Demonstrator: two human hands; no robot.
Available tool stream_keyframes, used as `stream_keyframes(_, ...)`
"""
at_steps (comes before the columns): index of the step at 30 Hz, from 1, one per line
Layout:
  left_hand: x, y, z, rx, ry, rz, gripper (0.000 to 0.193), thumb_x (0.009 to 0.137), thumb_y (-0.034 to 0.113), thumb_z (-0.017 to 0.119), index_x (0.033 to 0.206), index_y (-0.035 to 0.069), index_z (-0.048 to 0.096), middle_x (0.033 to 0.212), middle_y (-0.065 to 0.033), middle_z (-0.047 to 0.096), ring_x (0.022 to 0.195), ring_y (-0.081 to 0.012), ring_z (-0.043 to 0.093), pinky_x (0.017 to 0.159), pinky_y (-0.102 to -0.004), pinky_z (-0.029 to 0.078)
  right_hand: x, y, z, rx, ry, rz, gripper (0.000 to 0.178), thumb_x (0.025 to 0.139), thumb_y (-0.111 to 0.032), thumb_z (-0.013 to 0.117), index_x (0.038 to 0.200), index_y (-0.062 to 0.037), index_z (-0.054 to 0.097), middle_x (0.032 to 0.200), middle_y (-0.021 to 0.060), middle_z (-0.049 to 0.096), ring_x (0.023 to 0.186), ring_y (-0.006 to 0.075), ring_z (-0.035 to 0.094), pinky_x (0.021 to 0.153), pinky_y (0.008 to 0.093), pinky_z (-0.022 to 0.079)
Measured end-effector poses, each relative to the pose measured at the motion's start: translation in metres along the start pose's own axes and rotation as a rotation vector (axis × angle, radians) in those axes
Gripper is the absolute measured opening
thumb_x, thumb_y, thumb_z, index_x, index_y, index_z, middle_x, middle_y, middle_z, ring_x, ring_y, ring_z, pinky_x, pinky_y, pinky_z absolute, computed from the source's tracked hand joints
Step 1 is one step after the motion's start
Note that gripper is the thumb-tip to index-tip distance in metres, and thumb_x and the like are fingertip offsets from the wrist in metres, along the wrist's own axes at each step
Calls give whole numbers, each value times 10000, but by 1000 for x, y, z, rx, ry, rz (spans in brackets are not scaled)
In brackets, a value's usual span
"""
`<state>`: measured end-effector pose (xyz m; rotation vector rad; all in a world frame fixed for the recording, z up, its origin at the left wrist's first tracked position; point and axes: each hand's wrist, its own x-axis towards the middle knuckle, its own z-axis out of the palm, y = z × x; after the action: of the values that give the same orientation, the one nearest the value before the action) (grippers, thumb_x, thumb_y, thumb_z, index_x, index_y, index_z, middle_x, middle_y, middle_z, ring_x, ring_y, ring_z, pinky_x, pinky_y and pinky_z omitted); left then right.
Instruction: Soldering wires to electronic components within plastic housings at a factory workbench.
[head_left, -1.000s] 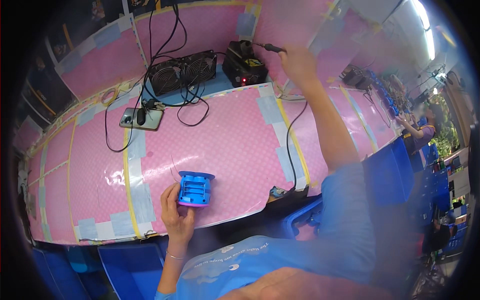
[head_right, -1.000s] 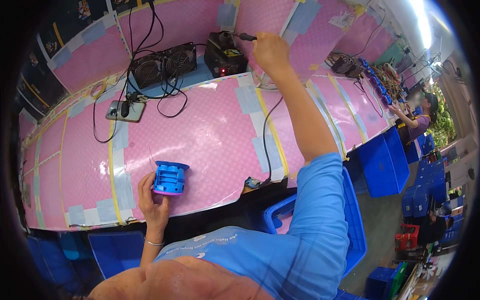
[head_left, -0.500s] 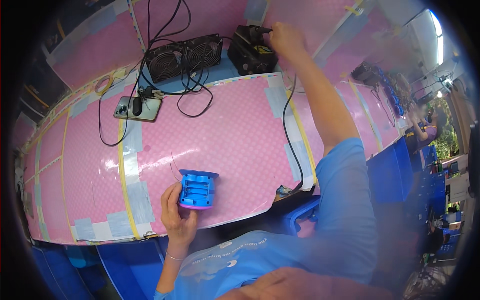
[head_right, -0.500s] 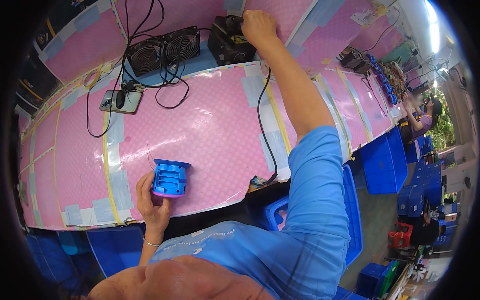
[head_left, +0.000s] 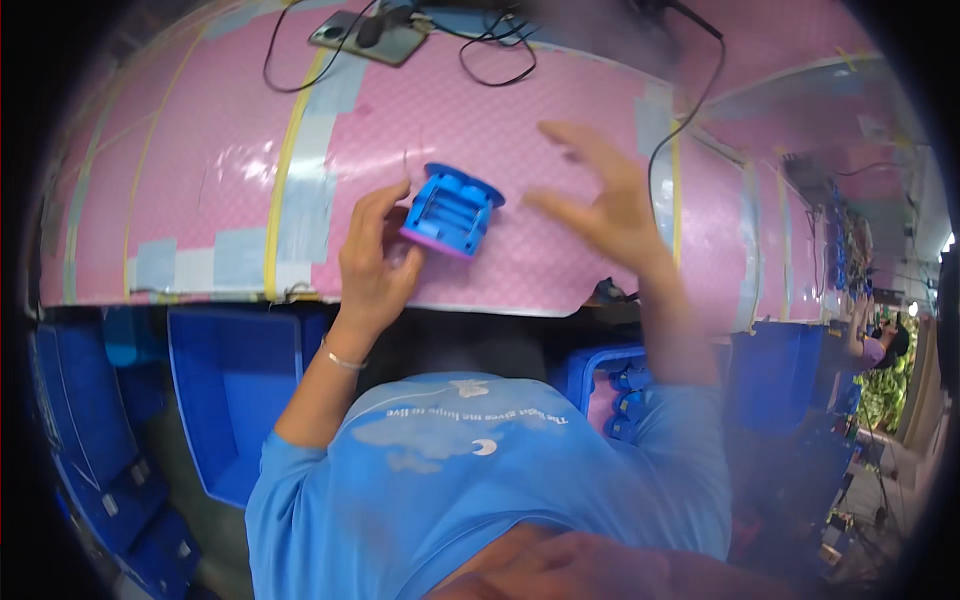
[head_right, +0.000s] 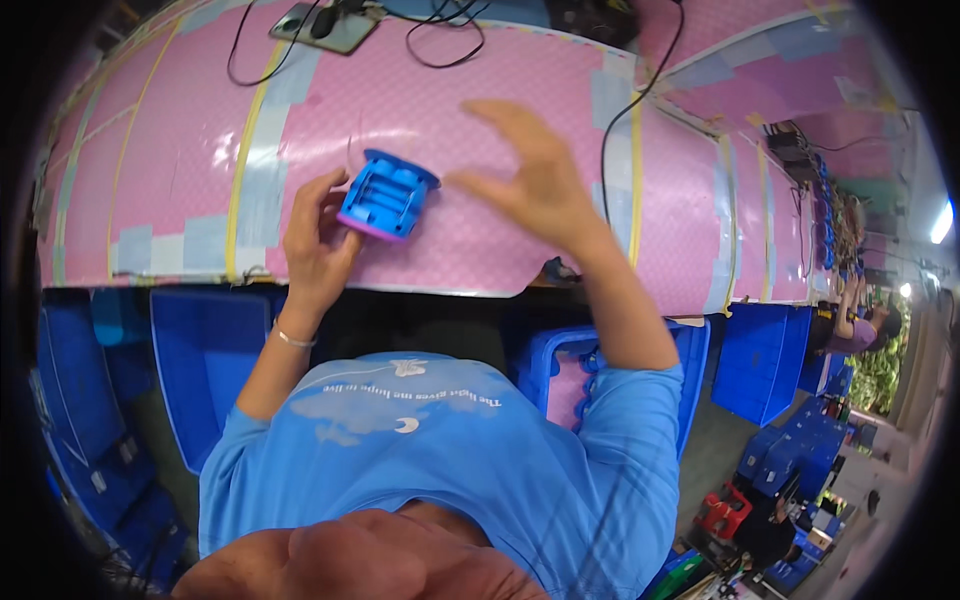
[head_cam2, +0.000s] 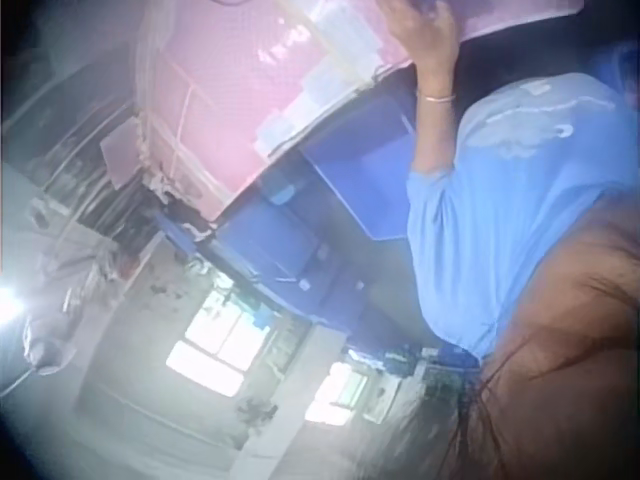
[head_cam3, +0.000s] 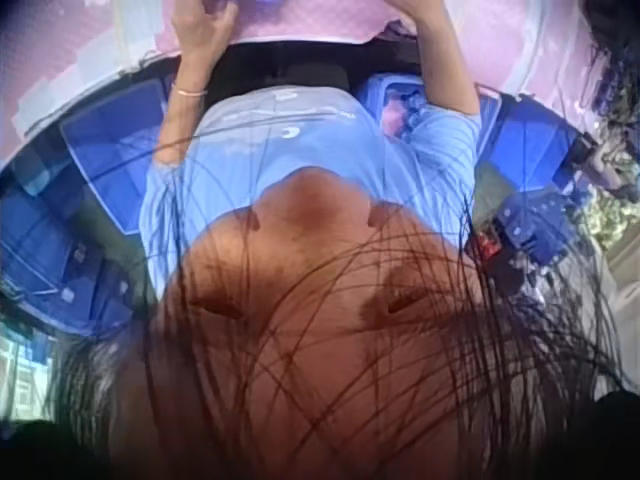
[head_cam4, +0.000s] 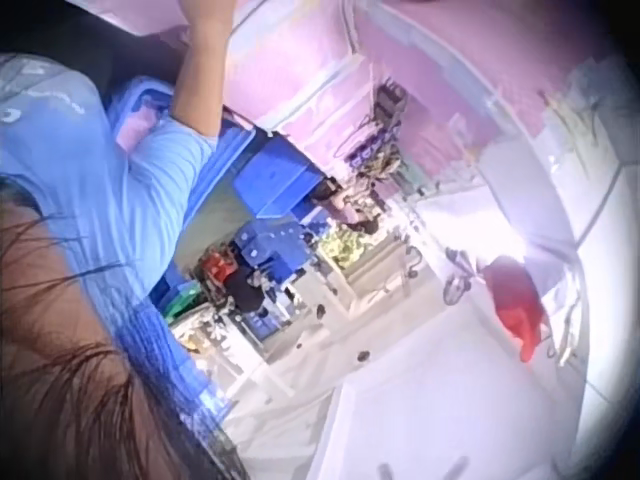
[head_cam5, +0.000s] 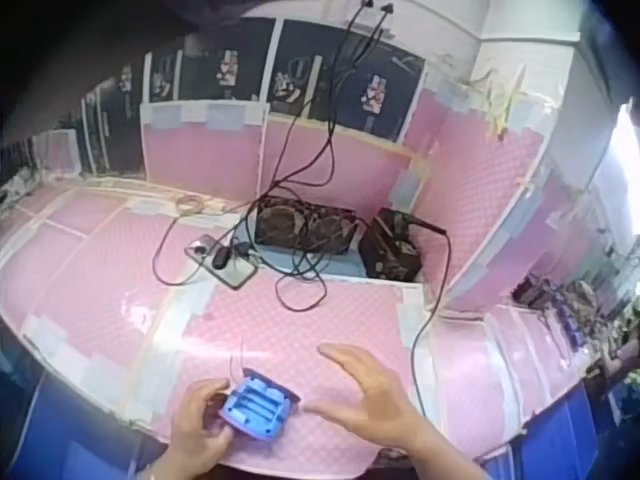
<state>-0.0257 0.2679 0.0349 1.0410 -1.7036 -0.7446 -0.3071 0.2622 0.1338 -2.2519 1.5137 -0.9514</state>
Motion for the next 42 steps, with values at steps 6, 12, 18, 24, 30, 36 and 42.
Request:
stream_keyframes(6,1,-3,-3,-187,-19,-93,654,781,-129,686,1395,41,538,1133,-115,671,1052,-231,710,884,-336,616,-22,-50,75,-18,-7,-44,1026,681,-311,953,1507,12,437,1460,236,544,1326,386,565,1086,442,484)
stream_keyframes(12,2,-3,-5,-153,-40,-44,623,796,-118,737,1368,38,546,1073,-126,670,962,-218,710,852,-332,629,-17,-54,92,117,165,-48,691,713,-113,847,1346,25,606,1271,194,672,1198,330,660,1031,419,527)
stream_keyframes(18,0,-1,-2,-156,-17,-22,630,785,-77,786,1359,53,562,999,-105,633,851,-176,685,743,-294,616,-3,-19,69,921,287,464,325,908,-200,681,1131,36,689,1042,134,743,936,212,726,845,374,588)
stream_keyframes(24,-2,3,-4,-63,-35,49,543,791,-46,785,1296,66,619,964,-76,577,755,-155,636,630,-273,553,27,44,51,1033,148,788,235,952,-216,617,1005,-2,698,907,116,740,798,275,746,764,476,638)
stream_keyframes(30,-5,4,-5,-37,-53,53,492,795,-36,781,1257,66,645,956,-66,555,719,-145,608,616,-272,540,48,73,49,819,-145,740,249,931,-264,722,1034,-38,737,795,61,717,601,161,666,542,285,550)
stream_keyframes(36,-15,19,-13,51,-24,87,533,781,22,818,1281,64,638,1052,-86,563,866,-186,610,657,-293,542,63,62,92,224,139,442,360,936,-375,728,1147,-89,784,797,39,737,682,136,683,617,286,540)
stream_keyframes(42,19,29,-21,288,-41,327,596,798,159,850,1339,65,616,1333,-156,564,1279,-350,517,1101,-446,423,35,8,124,523,192,392,406,984,-313,681,1283,-39,699,1113,129,758,986,177,710,863,329,568)
